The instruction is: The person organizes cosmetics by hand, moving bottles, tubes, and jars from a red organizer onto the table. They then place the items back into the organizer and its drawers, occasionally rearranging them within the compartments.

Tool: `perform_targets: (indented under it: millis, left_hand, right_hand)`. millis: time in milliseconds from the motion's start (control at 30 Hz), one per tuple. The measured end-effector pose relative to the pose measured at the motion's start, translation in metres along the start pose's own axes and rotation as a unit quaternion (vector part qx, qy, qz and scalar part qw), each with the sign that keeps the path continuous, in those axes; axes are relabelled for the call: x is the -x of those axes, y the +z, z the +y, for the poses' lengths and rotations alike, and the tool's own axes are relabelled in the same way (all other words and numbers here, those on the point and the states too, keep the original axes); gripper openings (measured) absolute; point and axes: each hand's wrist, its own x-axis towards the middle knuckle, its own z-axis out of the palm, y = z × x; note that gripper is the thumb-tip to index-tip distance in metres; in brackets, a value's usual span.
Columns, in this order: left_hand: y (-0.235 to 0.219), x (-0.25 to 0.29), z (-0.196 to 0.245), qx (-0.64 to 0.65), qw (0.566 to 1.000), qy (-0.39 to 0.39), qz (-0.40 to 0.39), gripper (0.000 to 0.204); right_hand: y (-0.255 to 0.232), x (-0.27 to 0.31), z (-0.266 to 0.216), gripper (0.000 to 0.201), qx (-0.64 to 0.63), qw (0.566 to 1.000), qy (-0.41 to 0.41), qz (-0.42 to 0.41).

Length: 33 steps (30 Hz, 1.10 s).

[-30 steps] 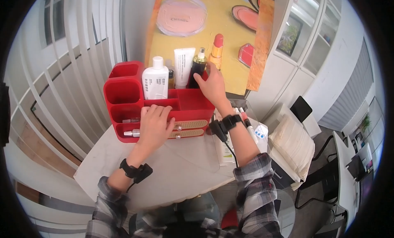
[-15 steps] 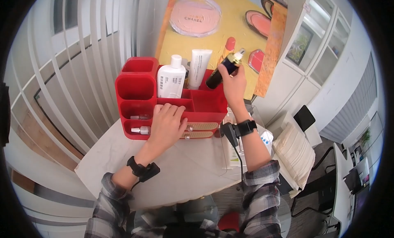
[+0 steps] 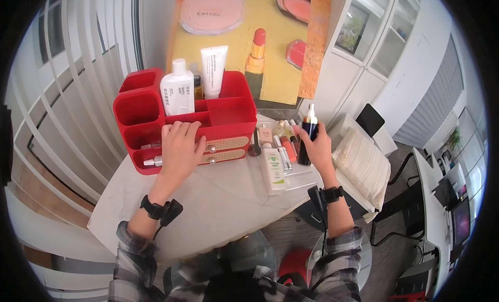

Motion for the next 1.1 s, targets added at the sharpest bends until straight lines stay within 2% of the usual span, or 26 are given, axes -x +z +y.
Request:
perform_targets:
  millis: [67, 167, 300, 333, 567, 667, 733, 833, 867, 900, 967, 1033, 1100]
  left_hand:
    - [0.0, 0.0, 0.0, -0.005, 1.0, 0.003, 0.003, 0.031]
    - [-0.002, -0.001, 0.002, -0.006, 1.0, 0.0, -0.003, 0.03]
    - [0.0, -0.001, 0.002, -0.006, 1.0, 0.005, 0.002, 0.03]
    - [0.001, -0.001, 0.001, -0.011, 1.0, 0.007, 0.001, 0.031]
    - [0.002, -0.001, 0.0, -0.017, 1.0, 0.009, 0.001, 0.032]
    - [0.002, -0.001, 0.001, -0.017, 1.0, 0.012, 0.006, 0.032]
    - [0.002, -0.001, 0.001, -0.02, 1.0, 0.012, 0.004, 0.032]
    - [0.001, -0.001, 0.002, -0.022, 1.0, 0.012, 0.001, 0.031]
    - [0.001, -0.001, 0.002, -0.022, 1.0, 0.01, -0.001, 0.031]
    - [0.001, -0.001, 0.002, -0.023, 1.0, 0.011, 0.0, 0.031]
    - [0.0, -0.002, 0.002, -0.009, 1.0, 0.012, 0.002, 0.03]
    - [0.0, -0.001, 0.001, -0.009, 1.0, 0.012, 0.005, 0.03]
    - [0.0, -0.001, 0.001, -0.009, 1.0, 0.011, 0.007, 0.03]
  right_hand:
    - [0.001, 0.013, 0.029, 0.064, 0.063, 0.998, 0.009, -0.019]
    - [0.006, 0.029, 0.054, 0.068, 0.077, 0.995, 0.035, -0.054]
    - [0.008, 0.047, 0.037, 0.072, 0.106, 0.983, 0.09, -0.122]
    - [0.012, 0.051, 0.043, 0.073, 0.116, 0.986, 0.056, -0.108]
    - [0.026, 0.049, 0.054, 0.071, 0.109, 0.99, 0.024, -0.088]
    - [0.025, 0.035, 0.033, 0.072, 0.109, 0.99, 0.032, -0.082]
    - [0.028, 0.022, 0.014, 0.067, 0.051, 0.994, 0.027, -0.088]
    - [0.052, -0.002, 0.011, 0.064, 0.066, 0.993, 0.0, -0.096]
    - [0.06, -0.013, 0.013, 0.065, 0.086, 0.986, 0.017, -0.139]
    - [0.066, -0.023, 0.01, 0.065, 0.085, 0.987, 0.016, -0.138]
    - [0.08, -0.039, -0.001, 0.07, 0.19, 0.953, 0.03, -0.234]
    - [0.094, -0.053, -0.005, 0.07, 0.222, 0.944, 0.048, -0.24]
    - [0.103, -0.062, -0.006, 0.067, 0.258, 0.921, 0.056, -0.288]
